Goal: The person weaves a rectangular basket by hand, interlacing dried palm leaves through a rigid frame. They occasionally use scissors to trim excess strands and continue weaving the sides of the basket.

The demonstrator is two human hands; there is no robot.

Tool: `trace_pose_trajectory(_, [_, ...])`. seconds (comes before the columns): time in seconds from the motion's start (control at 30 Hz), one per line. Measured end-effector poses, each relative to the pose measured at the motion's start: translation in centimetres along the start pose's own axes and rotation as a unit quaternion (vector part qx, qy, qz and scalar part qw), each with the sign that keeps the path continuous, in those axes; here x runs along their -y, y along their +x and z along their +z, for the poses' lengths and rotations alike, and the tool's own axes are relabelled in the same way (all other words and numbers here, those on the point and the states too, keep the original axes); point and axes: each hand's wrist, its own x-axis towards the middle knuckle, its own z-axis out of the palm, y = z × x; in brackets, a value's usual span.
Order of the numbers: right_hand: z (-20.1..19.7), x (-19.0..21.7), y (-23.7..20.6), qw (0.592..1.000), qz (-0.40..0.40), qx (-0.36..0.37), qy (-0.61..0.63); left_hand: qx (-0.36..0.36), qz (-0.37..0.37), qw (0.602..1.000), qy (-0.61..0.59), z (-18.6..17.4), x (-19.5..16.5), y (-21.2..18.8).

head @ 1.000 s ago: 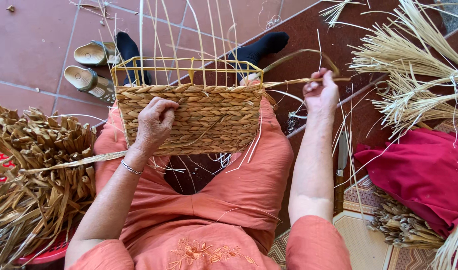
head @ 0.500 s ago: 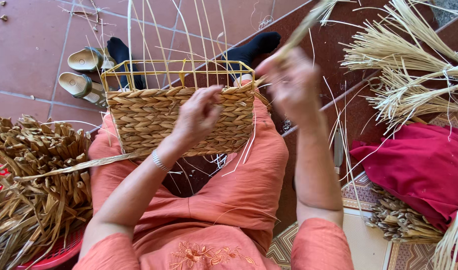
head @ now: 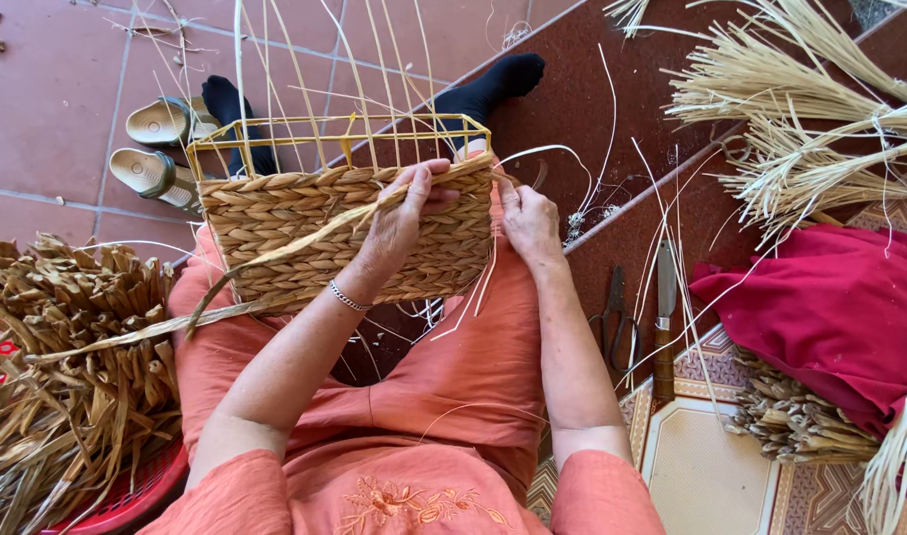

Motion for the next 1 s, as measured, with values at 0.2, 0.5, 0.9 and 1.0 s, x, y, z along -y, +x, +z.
trace_pose_trajectory(0.2, [0.5, -0.6, -0.3, 0.817, 0.143, 0.058, 0.556, 0.014, -0.018, 0.999, 0.025, -0.3, -0.6, 0.0])
trace_pose_trajectory(0.5, [1.4, 2.3, -0.9, 0.914, -0.299, -0.261, 0.082, 0.036, -0.02, 0.999, 0.002, -0.5, -0.6, -0.1])
trace_pose_trajectory(0.9, [1.0, 2.0, 2.7, 0.911, 0.028, -0.062, 0.407, 0.04, -0.011, 0.999, 0.026, -0.7, -1.1, 0.3])
trace_pose_trajectory(1.0, [0.6, 2.6, 3.5, 0.898, 0.077, -0.013, 0.434, 0.047, 0.038, 0.992, 0.109, -0.2, -0.9, 0.2])
